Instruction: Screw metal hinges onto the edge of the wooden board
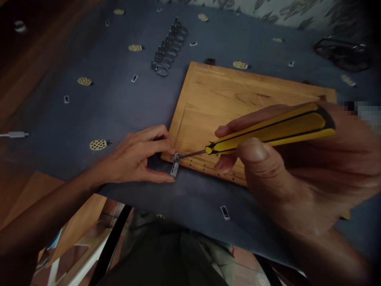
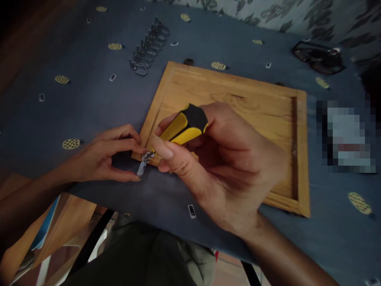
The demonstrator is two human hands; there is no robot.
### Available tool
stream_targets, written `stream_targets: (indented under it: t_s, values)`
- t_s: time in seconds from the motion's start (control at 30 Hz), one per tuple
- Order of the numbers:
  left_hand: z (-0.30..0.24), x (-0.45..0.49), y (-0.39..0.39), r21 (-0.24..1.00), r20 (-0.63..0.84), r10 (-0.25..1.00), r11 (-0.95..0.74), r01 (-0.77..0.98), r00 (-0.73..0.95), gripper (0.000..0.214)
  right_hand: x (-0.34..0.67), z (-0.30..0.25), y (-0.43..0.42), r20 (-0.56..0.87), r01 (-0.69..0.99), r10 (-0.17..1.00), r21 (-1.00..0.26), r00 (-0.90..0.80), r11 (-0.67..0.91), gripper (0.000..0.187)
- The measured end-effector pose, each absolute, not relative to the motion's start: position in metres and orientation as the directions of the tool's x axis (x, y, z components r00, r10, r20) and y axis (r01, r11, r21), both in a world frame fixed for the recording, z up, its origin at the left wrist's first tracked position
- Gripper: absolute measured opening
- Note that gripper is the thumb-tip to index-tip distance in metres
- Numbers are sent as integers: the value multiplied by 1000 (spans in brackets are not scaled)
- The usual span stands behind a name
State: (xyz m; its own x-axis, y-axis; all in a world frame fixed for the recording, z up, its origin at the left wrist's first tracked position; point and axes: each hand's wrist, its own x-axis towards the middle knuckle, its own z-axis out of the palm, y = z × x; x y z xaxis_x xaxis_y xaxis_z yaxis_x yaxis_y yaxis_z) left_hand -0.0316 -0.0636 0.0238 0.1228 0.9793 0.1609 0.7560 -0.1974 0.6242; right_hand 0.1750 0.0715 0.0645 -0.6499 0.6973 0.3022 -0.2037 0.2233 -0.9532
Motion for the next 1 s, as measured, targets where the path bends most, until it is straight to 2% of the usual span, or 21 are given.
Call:
stream_targets:
  t_s: [0.23,0.37,0.63,0.7,0.8,0.93,1.0]
  values:
    - [23,-32,-64,621,161,980,-190,760,113,37,175,60,72,350,-280,649,-936,-675,213,22]
    - [25,-29,-64,619,170,980,-188,762,104,36,175,59,71,312,-232,646,-950,-696,208,26]
    - [20,-31,-63,648,146,986,-156,746,80,34,169,69,68,399,-130,655,-898,-642,420,20]
    - [19,-31,-63,651,146,987,-150,744,72,33,168,70,71,420,-150,628,-887,-656,436,22]
    - [19,-31,-63,654,152,986,-157,740,75,32,167,71,75,392,-202,556,-906,-733,372,21]
    - [17,-30,-64,644,171,982,-174,745,81,34,165,72,77,420,-239,512,-893,-749,382,4]
    - [15,-30,-64,641,181,981,-176,747,76,34,163,72,78,466,-265,523,-870,-713,415,11]
